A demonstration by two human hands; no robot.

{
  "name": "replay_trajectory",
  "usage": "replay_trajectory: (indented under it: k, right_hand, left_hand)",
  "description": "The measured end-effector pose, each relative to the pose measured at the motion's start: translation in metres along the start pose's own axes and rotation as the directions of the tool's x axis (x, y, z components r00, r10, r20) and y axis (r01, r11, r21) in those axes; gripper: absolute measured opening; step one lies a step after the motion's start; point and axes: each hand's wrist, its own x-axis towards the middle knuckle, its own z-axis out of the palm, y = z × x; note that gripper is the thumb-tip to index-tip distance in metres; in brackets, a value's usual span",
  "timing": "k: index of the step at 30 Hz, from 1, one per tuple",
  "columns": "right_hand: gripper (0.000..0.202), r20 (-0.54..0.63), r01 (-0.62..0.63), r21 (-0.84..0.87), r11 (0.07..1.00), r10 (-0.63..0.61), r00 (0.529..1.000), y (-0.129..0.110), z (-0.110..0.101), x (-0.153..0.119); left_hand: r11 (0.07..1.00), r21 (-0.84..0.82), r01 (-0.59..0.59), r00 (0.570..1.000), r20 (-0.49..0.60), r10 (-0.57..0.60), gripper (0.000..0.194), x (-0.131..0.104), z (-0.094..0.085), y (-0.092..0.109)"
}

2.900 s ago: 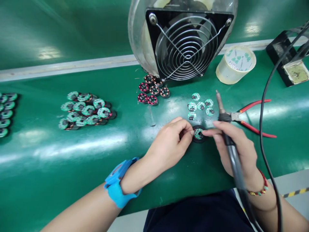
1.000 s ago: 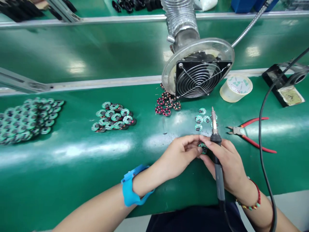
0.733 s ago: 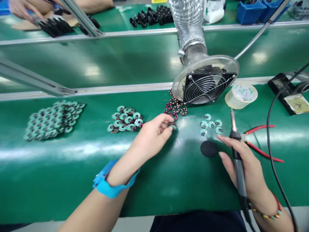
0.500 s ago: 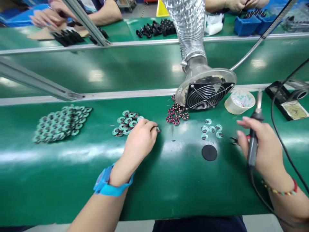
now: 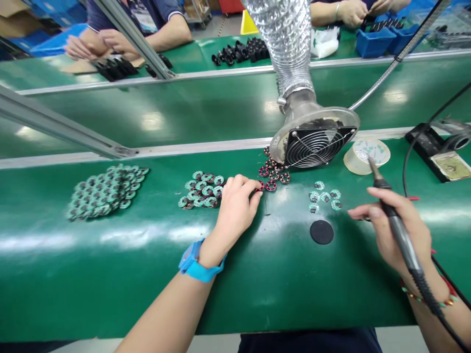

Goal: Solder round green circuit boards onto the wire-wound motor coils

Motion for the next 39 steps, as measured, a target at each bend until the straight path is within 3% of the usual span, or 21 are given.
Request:
replay_trajectory:
  k: [3, 5, 8, 10, 12, 14, 16, 18, 21, 26, 31, 34, 39]
  right_hand:
    - [0.033, 0.207, 0.108, 0.016, 0.994, -0.109, 0.972, -0.015, 0.008, -0.007]
    - [0.043, 0.354, 0.116, 0.091, 0.989, -0.141, 0.924, -0.027, 0.015, -0.012]
    - [0.054, 0.524, 0.073, 0.196, 0.978, -0.167, 0.835, -0.041, 0.023, -0.016]
    - [0.049, 0.532, 0.091, 0.202, 0.975, -0.187, 0.826, -0.044, 0.026, -0.018]
    - [0.045, 0.460, 0.138, 0.166, 0.976, -0.201, 0.865, -0.042, 0.028, -0.020]
    - [0.044, 0.378, 0.205, 0.086, 0.975, -0.222, 0.899, -0.037, 0.030, -0.023]
    - [0.042, 0.357, 0.273, 0.003, 0.962, -0.256, 0.898, -0.032, 0.034, -0.025]
    - [0.040, 0.381, 0.331, -0.046, 0.943, -0.289, 0.878, -0.030, 0.038, -0.027]
    - [0.041, 0.414, 0.356, -0.060, 0.932, -0.302, 0.859, -0.031, 0.044, -0.030]
    - [0.043, 0.435, 0.226, -0.032, 0.974, -0.190, 0.880, -0.033, 0.044, -0.033]
    - [0.036, 0.335, 0.265, -0.031, 0.964, -0.240, 0.911, -0.032, 0.038, -0.032]
    - [0.036, 0.316, 0.253, -0.036, 0.967, -0.229, 0.921, -0.032, 0.036, -0.030]
    - [0.035, 0.414, 0.274, 0.016, 0.962, -0.256, 0.873, -0.031, 0.038, -0.032]
  left_hand:
    - [0.905, -0.407, -0.121, 0.980, 0.095, 0.173, 0.010, -0.013, -0.011, 0.012]
    - [0.792, -0.569, -0.221, 0.920, 0.148, 0.363, 0.010, -0.024, -0.016, 0.028]
    - [0.702, -0.627, -0.338, 0.815, 0.177, 0.551, 0.017, -0.039, -0.017, 0.049]
    - [0.687, -0.626, -0.368, 0.795, 0.172, 0.582, 0.023, -0.045, -0.015, 0.056]
    - [0.685, -0.685, -0.249, 0.844, 0.193, 0.500, 0.025, -0.048, -0.011, 0.056]
    - [0.638, -0.770, -0.015, 0.889, 0.282, 0.361, 0.018, -0.047, -0.008, 0.056]
    - [0.582, -0.794, 0.174, 0.870, 0.401, 0.287, 0.010, -0.046, -0.005, 0.057]
    - [0.601, -0.754, 0.266, 0.829, 0.498, 0.257, 0.019, -0.046, -0.001, 0.061]
    - [0.658, -0.691, 0.298, 0.829, 0.529, 0.180, 0.024, -0.048, 0.005, 0.070]
    - [0.642, -0.713, 0.282, 0.863, 0.481, 0.155, 0.028, -0.051, 0.010, 0.073]
    - [0.435, -0.803, 0.408, 0.868, 0.489, 0.088, 0.034, -0.048, 0.012, 0.064]
    - [0.328, -0.845, 0.423, 0.885, 0.463, 0.050, 0.031, -0.046, 0.011, 0.062]
    - [0.443, -0.793, 0.418, 0.860, 0.503, 0.089, 0.024, -0.044, 0.007, 0.069]
